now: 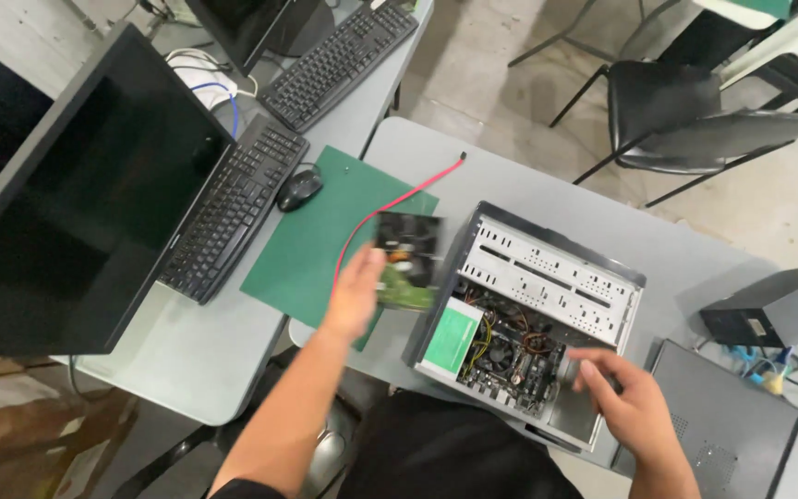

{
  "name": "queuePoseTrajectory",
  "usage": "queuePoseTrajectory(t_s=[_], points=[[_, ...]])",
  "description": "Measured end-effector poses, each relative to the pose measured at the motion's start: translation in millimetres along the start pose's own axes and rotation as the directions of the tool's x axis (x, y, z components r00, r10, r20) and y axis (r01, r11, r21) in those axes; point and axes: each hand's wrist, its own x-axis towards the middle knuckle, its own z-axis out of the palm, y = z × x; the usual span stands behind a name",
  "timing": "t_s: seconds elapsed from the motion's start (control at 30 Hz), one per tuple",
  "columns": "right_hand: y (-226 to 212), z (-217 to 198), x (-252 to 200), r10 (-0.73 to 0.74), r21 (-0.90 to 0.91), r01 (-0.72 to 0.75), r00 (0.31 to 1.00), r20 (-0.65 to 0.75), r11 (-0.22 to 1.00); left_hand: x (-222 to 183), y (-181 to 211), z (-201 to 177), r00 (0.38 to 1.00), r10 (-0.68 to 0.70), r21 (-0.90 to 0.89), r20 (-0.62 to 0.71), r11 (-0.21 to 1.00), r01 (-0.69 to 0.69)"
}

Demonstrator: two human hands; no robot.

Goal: Disconnecting internal cables and removing components like the cooling fan from a desktop computer case using a screwdriver.

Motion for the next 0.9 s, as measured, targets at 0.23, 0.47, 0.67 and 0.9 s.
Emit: queuePoseTrajectory(t_s=[0.23,0.47,0.67,0.9], points=[[40,0,-17,0.32,0.23,-0.305,0.947,-0.028,0.924,109,-32,-59,0.903,0.368,0.391,-0.222,0.882,-0.264],[68,2,-27,0.402,0.409,-0.332,0.911,-0.096,0.85,197,35,-10,0.861,0.509,0.786,-0.001,0.533,-0.314],[91,7,-41,0.557,0.581,-0.412,0.826,-0.087,0.702,277,21,52,0.762,0.592,0.953,0.264,-0.039,-0.3],[117,21,-54,0.599,0.585,-0.43,0.792,-0.122,0.688,326,-16,98,0.793,0.564,0.971,0.23,-0.081,-0.224]])
